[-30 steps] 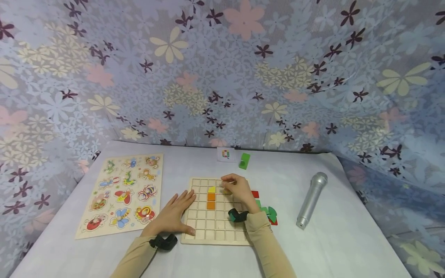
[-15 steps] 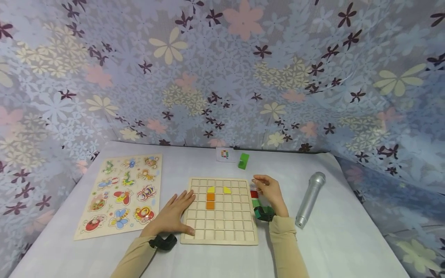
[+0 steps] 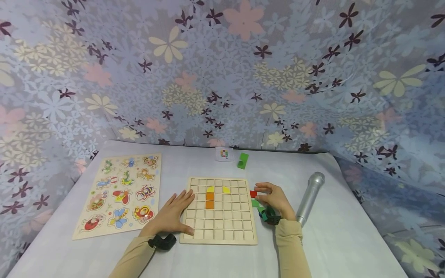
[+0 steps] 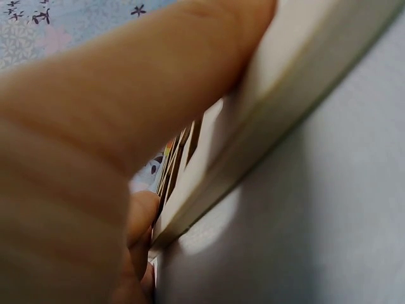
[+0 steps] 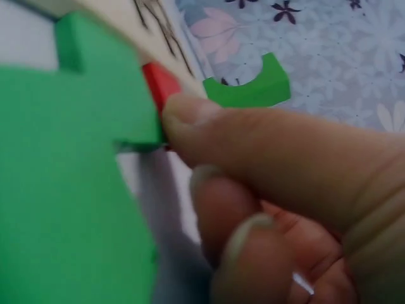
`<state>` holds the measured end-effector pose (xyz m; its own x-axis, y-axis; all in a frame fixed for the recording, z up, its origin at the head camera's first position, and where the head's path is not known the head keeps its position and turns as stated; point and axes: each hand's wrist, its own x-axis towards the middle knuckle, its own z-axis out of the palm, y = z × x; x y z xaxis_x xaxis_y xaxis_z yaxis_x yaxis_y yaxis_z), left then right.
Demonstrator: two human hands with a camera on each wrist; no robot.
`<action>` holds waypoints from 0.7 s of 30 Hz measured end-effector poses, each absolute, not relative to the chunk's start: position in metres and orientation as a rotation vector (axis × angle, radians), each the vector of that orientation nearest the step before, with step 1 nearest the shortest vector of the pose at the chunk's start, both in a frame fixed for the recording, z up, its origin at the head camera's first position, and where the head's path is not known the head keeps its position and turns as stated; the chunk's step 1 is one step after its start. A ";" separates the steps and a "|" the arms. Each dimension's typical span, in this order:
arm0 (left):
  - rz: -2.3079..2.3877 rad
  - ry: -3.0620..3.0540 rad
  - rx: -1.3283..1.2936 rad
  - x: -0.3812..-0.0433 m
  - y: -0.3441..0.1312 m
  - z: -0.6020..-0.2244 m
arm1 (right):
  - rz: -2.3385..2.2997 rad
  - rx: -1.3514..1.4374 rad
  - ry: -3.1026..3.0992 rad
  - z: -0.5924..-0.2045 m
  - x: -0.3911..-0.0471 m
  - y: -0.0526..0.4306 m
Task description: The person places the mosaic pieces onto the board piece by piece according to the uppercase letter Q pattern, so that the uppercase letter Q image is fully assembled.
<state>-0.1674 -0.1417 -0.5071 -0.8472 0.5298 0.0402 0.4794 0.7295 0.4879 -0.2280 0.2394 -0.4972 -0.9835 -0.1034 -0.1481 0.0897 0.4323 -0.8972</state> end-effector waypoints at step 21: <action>0.748 2.823 0.835 -0.168 -0.142 -0.507 | -1.973 0.296 2.363 -0.494 -0.236 0.212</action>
